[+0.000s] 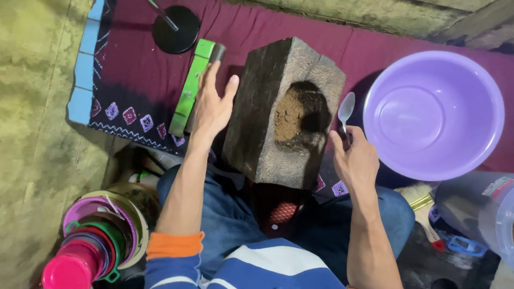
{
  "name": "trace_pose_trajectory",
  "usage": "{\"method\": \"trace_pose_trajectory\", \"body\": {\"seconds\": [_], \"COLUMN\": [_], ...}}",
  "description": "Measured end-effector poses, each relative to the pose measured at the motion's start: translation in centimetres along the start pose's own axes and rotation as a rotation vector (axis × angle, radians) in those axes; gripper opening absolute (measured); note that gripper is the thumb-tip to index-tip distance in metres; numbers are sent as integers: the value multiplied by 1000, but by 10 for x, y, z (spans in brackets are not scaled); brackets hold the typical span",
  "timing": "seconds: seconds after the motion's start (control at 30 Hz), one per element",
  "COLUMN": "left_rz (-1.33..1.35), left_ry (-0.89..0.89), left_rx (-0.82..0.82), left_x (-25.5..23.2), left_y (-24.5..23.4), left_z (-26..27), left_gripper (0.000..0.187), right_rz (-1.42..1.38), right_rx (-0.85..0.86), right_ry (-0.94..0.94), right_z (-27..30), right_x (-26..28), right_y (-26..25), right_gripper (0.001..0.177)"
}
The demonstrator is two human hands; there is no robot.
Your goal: Grinding brown powder in a wooden mortar using a pestle and cleaning with a brush.
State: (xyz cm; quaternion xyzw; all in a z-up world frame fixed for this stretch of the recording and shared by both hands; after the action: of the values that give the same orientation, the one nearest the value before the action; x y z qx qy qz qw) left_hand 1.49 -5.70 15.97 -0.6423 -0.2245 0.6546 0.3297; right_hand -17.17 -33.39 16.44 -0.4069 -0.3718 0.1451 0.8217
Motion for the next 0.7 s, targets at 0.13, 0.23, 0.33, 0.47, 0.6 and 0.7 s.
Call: {"method": "trace_pose_trajectory", "body": {"seconds": [0.13,0.23,0.33,0.47,0.6,0.7], "left_rz": [201,297,169,88,-177,-242], "left_ry": [269,296,293,339,259,264], "left_rx": [176,260,275,236,217,151], "left_x": [-72,-96,-91,-90,-103,-97], "left_y": [-1,11,38,53,55,62], "left_z": [38,48,44,35,37,38], "left_gripper": [69,80,74,65,64,64], "right_rz": [-176,-255,-195,-180,-202,-262], "right_rx": [-94,-124,-178,-353,-607,-798], "right_ry": [-175,-244,-41,156,280,228], "right_z": [9,14,-7,-28,-27,-6], "right_x": [-6,-10,-47,-96,-147,-170], "right_y": [-23,-38,-49,-79,-76,-50], "right_gripper": [32,33,27,20,15,19]}}
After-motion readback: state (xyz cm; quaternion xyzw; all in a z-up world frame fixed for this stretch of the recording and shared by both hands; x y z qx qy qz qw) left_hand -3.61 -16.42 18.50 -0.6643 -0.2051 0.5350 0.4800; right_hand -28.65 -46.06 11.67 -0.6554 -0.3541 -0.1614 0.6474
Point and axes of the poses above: each hand's wrist, its own z-axis away from the middle knuckle, its own y-axis out of the palm, x = y × z, the point moved 3 cm from there along -z, towards the middle knuckle, and after that the axes turned 3 degrees about y, right-handed, at the moved point
